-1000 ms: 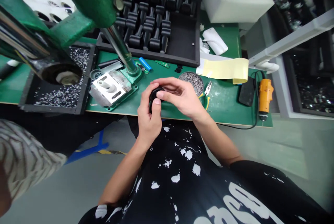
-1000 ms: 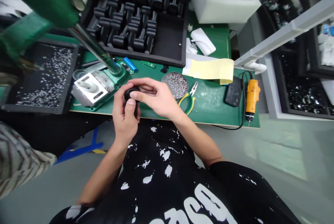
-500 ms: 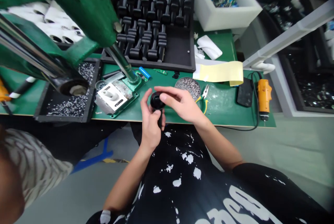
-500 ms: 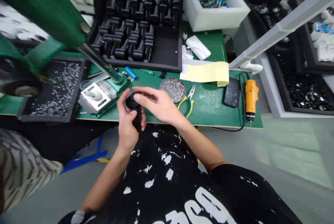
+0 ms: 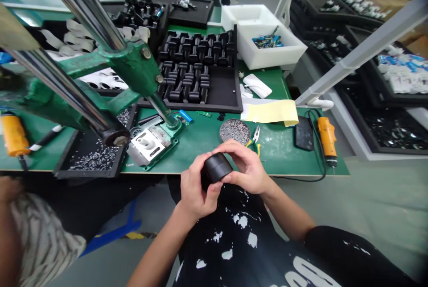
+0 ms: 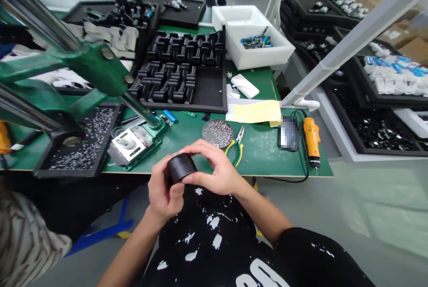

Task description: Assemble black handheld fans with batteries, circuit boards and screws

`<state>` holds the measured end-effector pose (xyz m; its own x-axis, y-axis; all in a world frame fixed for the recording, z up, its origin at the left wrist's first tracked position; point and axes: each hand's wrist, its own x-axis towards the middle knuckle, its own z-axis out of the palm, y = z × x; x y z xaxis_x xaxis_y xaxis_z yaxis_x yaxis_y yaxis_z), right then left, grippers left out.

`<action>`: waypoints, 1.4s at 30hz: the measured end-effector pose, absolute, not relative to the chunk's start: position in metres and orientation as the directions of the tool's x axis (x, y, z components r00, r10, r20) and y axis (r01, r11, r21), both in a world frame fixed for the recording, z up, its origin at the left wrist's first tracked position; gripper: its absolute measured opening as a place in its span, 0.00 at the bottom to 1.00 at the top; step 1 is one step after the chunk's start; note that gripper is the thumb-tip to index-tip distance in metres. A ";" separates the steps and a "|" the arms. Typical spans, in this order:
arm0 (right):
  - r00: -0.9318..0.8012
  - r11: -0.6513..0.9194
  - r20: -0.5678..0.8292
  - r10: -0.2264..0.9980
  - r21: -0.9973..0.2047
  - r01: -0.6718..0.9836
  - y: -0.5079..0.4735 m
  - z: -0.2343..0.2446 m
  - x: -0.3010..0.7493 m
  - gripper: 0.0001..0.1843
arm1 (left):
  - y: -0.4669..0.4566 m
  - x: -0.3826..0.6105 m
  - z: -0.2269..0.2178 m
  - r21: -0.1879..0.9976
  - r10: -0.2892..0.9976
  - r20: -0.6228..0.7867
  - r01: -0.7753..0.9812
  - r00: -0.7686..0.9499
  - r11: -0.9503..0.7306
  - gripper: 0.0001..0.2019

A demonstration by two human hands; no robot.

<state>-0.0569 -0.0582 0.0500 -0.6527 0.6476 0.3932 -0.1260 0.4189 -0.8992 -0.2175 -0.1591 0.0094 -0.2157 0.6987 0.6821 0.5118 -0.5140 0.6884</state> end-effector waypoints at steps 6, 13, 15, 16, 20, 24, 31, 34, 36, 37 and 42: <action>-0.718 0.369 0.410 0.562 -0.902 -0.226 -0.046 0.045 -0.046 0.38 | -0.155 -0.223 0.035 0.652 0.761 0.638 0.608 -0.117 -0.453 0.25; -0.631 0.579 0.490 0.601 -0.812 -0.079 -0.053 0.037 -0.046 0.30 | -0.159 -0.224 0.039 0.572 0.736 0.675 0.665 -0.049 -0.480 0.22; -0.588 0.583 0.487 0.646 -0.812 -0.031 -0.059 0.031 -0.048 0.30 | -0.159 -0.224 0.040 0.601 0.764 0.642 0.657 -0.059 -0.455 0.22; -0.566 0.574 0.480 0.670 -0.819 -0.016 -0.061 0.029 -0.048 0.30 | -0.159 -0.225 0.040 0.628 0.789 0.612 0.645 -0.063 -0.435 0.22; -0.483 0.469 0.469 0.740 -0.874 -0.130 -0.063 0.028 -0.052 0.29 | -0.162 -0.232 0.043 0.714 0.865 0.497 0.599 -0.068 -0.363 0.29; -0.378 0.419 0.484 0.789 -0.874 -0.245 -0.064 0.044 -0.064 0.27 | -0.165 -0.233 0.040 0.669 0.841 0.540 0.623 -0.031 -0.406 0.19; -0.215 0.469 0.432 0.876 -0.868 0.163 -0.062 0.058 -0.090 0.41 | -0.159 -0.215 0.020 0.552 0.752 0.653 0.737 -0.090 -0.391 0.18; -0.255 0.429 0.382 0.888 -0.889 0.162 -0.055 0.049 -0.096 0.39 | -0.159 -0.212 0.012 0.575 0.775 0.613 0.759 -0.153 -0.305 0.16; -0.292 0.389 0.350 0.890 -0.917 0.087 -0.053 0.044 -0.097 0.38 | -0.160 -0.213 0.009 0.599 0.790 0.585 0.754 -0.184 -0.268 0.16; -0.317 0.365 0.333 0.888 -0.930 0.049 -0.052 0.042 -0.098 0.38 | -0.160 -0.215 0.008 0.614 0.795 0.571 0.748 -0.203 -0.251 0.16; -0.357 0.314 0.341 0.870 -0.940 -0.133 -0.047 0.037 -0.102 0.41 | -0.158 -0.217 0.006 0.630 0.803 0.553 0.742 -0.221 -0.229 0.17</action>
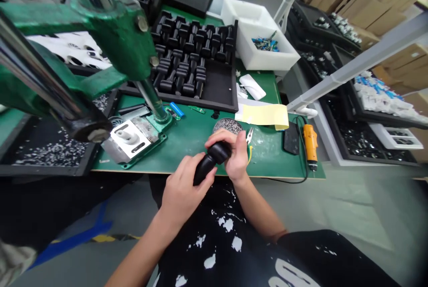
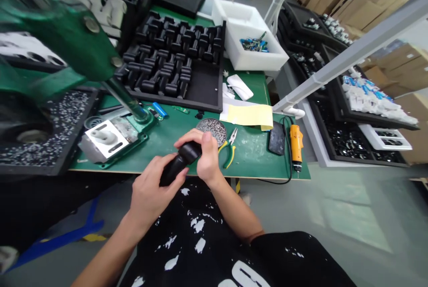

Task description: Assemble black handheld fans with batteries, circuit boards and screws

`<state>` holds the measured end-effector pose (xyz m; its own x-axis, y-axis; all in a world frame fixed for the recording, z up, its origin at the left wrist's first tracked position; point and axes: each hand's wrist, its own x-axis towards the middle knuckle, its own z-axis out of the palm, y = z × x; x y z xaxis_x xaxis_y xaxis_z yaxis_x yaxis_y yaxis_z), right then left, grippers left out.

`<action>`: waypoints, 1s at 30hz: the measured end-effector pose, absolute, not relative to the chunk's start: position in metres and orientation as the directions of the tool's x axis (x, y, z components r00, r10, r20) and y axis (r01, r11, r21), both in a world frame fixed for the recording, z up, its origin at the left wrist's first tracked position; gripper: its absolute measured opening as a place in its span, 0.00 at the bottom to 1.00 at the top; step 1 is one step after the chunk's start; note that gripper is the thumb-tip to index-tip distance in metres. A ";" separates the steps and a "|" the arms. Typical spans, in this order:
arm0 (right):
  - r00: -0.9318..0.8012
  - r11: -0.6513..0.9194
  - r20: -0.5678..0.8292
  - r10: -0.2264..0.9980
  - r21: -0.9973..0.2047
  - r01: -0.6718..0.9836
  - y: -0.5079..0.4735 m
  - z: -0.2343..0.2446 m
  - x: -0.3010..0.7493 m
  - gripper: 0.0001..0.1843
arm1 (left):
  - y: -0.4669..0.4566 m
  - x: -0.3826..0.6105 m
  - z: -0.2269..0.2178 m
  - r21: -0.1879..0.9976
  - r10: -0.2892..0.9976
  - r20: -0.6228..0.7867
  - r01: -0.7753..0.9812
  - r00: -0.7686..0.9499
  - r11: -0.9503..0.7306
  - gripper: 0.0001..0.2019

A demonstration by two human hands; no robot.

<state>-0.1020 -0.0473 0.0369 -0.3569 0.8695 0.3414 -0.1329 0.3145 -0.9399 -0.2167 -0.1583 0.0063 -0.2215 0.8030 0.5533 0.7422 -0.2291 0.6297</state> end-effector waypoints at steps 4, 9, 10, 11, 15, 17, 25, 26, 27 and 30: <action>-0.286 0.287 0.312 0.906 -0.949 -0.128 -0.036 0.028 -0.108 0.39 | -0.153 -0.208 -0.003 0.595 0.804 0.558 0.774 -0.202 -0.218 0.17; -0.382 0.115 0.145 0.913 -0.988 -0.101 -0.028 0.014 -0.109 0.40 | -0.151 -0.206 -0.014 0.779 0.885 0.364 0.616 -0.292 -0.117 0.15; -0.406 0.058 0.112 0.907 -0.988 -0.141 -0.029 0.013 -0.108 0.41 | -0.152 -0.207 -0.015 0.809 0.889 0.333 0.580 -0.316 -0.097 0.15; -0.434 -0.002 0.080 0.897 -0.983 -0.184 -0.030 0.011 -0.107 0.41 | -0.153 -0.209 -0.015 0.830 0.888 0.309 0.552 -0.339 -0.078 0.15; -0.508 -0.124 0.026 0.861 -0.957 -0.261 -0.035 0.009 -0.099 0.41 | -0.157 -0.214 -0.016 0.881 0.879 0.250 0.472 -0.405 -0.032 0.17; -0.536 -0.095 0.048 0.843 -0.967 -0.236 -0.037 0.010 -0.093 0.38 | -0.160 -0.214 -0.019 0.905 0.868 0.237 0.423 -0.437 -0.034 0.19; -0.641 0.440 0.438 0.630 -0.882 -0.169 -0.048 0.025 -0.076 0.30 | -0.164 -0.208 -0.035 0.941 0.868 0.332 0.071 -0.370 -0.330 0.26; -0.636 0.487 0.479 0.605 -0.855 -0.180 -0.051 0.028 -0.076 0.30 | -0.163 -0.207 -0.034 0.928 0.866 0.352 0.011 -0.354 -0.372 0.28; -0.629 0.526 0.514 0.582 -0.829 -0.191 -0.053 0.030 -0.076 0.30 | -0.162 -0.207 -0.033 0.914 0.861 0.367 -0.036 -0.353 -0.404 0.30; -0.609 0.585 0.561 0.561 -0.789 -0.188 -0.059 0.034 -0.078 0.32 | -0.161 -0.204 -0.028 0.905 0.842 0.353 -0.080 -0.408 -0.418 0.33</action>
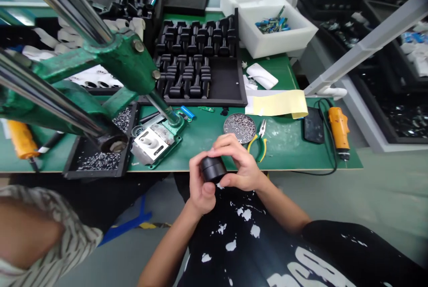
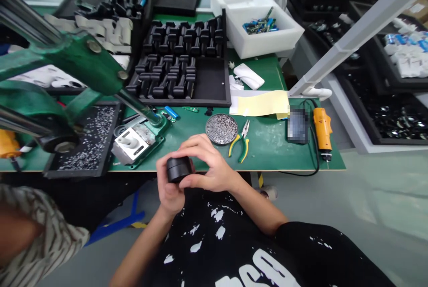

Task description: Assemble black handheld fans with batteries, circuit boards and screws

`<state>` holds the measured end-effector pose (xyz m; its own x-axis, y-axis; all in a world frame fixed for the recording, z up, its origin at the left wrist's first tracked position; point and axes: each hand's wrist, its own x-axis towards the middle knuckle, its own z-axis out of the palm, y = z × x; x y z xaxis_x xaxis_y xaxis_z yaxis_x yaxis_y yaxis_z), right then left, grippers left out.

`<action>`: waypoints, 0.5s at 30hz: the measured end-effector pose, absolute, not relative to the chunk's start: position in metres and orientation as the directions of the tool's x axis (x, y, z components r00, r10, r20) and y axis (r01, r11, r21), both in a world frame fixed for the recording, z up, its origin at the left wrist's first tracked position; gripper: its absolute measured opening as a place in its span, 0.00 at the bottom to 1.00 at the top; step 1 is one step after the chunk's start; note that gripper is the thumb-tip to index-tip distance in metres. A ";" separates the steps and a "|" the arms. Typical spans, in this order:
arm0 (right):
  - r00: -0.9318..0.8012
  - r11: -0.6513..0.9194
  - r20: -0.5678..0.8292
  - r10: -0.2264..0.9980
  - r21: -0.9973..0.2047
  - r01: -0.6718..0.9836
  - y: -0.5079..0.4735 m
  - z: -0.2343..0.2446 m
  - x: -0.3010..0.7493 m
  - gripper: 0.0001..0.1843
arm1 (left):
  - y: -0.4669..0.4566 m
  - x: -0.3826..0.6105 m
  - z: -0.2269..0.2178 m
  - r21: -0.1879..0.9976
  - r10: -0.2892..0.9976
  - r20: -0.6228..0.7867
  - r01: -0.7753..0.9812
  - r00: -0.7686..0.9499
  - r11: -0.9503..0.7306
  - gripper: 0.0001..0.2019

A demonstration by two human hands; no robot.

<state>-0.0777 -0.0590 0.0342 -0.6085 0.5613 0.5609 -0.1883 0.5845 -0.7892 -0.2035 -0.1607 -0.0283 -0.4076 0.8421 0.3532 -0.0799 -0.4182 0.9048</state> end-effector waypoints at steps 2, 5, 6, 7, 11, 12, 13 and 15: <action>-0.603 0.585 0.552 0.576 -0.794 -0.168 -0.061 0.035 -0.080 0.35 | -0.160 -0.202 -0.025 0.917 0.834 0.334 -0.056 -0.440 -0.396 0.34; -0.644 0.571 0.543 0.539 -0.798 -0.196 -0.062 0.037 -0.083 0.40 | -0.161 -0.202 -0.019 0.912 0.827 0.364 -0.015 -0.429 -0.409 0.34; -0.661 0.560 0.545 0.515 -0.798 -0.222 -0.063 0.037 -0.084 0.39 | -0.161 -0.203 -0.017 0.905 0.822 0.386 0.000 -0.419 -0.425 0.33; -0.674 0.545 0.546 0.498 -0.801 -0.246 -0.064 0.038 -0.085 0.38 | -0.161 -0.204 -0.014 0.896 0.812 0.411 0.022 -0.415 -0.443 0.32; -0.649 0.527 0.547 0.528 -0.811 -0.255 -0.071 0.036 -0.089 0.33 | -0.162 -0.207 -0.009 0.877 0.763 0.476 0.171 -0.438 -0.449 0.30; -0.633 0.540 0.552 0.543 -0.807 -0.240 -0.073 0.033 -0.089 0.32 | -0.162 -0.209 -0.009 0.873 0.758 0.485 0.202 -0.435 -0.443 0.30; -0.615 0.546 0.553 0.562 -0.807 -0.226 -0.075 0.031 -0.089 0.32 | -0.161 -0.210 -0.010 0.868 0.757 0.495 0.225 -0.427 -0.442 0.30; -0.592 0.516 0.527 0.610 -0.831 -0.207 -0.079 0.024 -0.088 0.32 | -0.160 -0.214 -0.013 0.856 0.764 0.517 0.257 -0.386 -0.450 0.29</action>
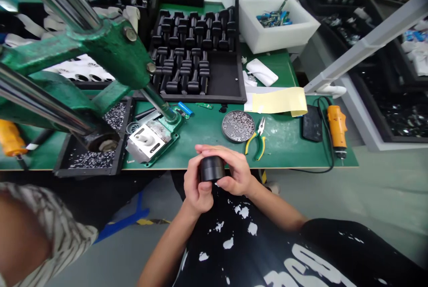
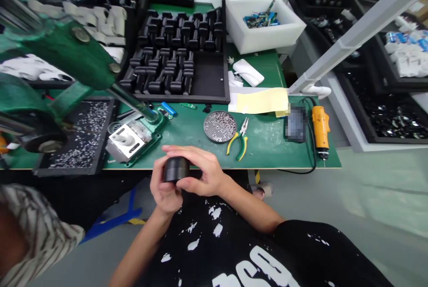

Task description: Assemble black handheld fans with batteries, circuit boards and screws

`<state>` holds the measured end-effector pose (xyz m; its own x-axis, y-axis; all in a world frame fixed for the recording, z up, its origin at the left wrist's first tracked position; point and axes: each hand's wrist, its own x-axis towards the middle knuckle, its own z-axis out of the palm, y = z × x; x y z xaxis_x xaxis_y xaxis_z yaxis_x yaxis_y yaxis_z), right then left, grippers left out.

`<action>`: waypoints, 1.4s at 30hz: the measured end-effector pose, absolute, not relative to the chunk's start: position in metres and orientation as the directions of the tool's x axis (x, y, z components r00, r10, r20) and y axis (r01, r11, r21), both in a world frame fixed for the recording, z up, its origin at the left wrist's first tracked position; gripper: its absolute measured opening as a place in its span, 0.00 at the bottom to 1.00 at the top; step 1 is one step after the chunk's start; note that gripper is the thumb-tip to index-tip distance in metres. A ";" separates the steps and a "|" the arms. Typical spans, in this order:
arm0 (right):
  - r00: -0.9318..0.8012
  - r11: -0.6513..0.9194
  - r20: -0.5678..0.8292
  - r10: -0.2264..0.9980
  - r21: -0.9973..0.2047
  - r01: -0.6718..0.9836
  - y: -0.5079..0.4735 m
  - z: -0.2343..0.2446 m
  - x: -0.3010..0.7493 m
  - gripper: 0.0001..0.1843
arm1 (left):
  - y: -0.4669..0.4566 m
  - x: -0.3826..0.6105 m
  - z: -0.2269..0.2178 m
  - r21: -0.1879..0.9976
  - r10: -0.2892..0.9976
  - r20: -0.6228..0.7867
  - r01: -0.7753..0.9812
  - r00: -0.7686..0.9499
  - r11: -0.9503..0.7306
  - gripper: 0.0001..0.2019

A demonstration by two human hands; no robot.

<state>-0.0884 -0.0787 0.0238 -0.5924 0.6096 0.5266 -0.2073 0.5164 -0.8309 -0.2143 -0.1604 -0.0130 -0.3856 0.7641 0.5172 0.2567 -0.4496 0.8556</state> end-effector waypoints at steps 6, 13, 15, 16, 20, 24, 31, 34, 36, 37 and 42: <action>-0.659 0.209 0.253 0.708 -0.967 -0.147 -0.077 0.006 -0.075 0.37 | -0.153 -0.224 -0.014 0.892 0.828 0.443 0.258 -0.345 -0.370 0.32; -0.729 0.044 -0.203 0.654 -0.951 0.305 -0.091 -0.002 -0.064 0.27 | -0.129 -0.226 -0.006 0.929 0.856 -0.060 -0.341 -0.513 -0.140 0.24; -0.707 -0.019 -0.277 0.651 -0.937 0.350 -0.101 -0.002 -0.062 0.25 | -0.126 -0.232 -0.014 0.948 0.861 -0.099 -0.312 -0.499 -0.072 0.25; -0.697 -0.050 -0.300 0.651 -0.933 0.355 -0.107 -0.002 -0.059 0.25 | -0.127 -0.237 -0.019 0.965 0.865 -0.097 -0.260 -0.492 -0.040 0.26; -0.703 -0.117 -0.277 0.655 -0.956 0.268 -0.132 -0.007 -0.037 0.29 | -0.138 -0.252 -0.038 0.984 0.884 -0.001 -0.157 -0.467 -0.082 0.31; -0.640 -0.119 -0.303 0.706 -0.942 0.315 -0.152 -0.019 -0.009 0.31 | -0.150 -0.252 -0.044 0.932 0.797 -0.036 -0.308 -0.603 -0.191 0.27; -0.629 -0.142 -0.363 0.688 -0.917 0.374 -0.155 -0.027 0.004 0.32 | -0.152 -0.236 -0.044 0.925 0.780 -0.010 -0.302 -0.626 -0.231 0.11; -0.633 -0.145 -0.356 0.688 -0.921 0.361 -0.152 -0.026 0.002 0.27 | -0.153 -0.235 -0.047 0.944 0.806 -0.026 -0.279 -0.591 -0.174 0.11; -0.675 -0.132 -0.328 0.661 -0.936 0.326 -0.150 -0.023 -0.001 0.27 | -0.155 -0.236 -0.049 0.954 0.856 -0.051 -0.279 -0.514 -0.111 0.13; -0.692 -0.127 -0.317 0.649 -0.941 0.312 -0.149 -0.022 -0.002 0.27 | -0.157 -0.236 -0.049 0.954 0.890 -0.066 -0.290 -0.451 -0.076 0.15; -0.709 -0.082 -0.288 0.644 -0.947 0.310 -0.140 -0.024 -0.008 0.25 | -0.164 -0.231 -0.044 0.921 0.978 -0.109 -0.388 -0.180 0.031 0.23</action>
<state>-0.0077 -0.1401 -0.0237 -0.7092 0.6435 -0.2879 0.3098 -0.0823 -0.9472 -0.2310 -0.1640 -0.0444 -0.1802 0.9775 -0.1093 -0.3881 0.0314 0.9211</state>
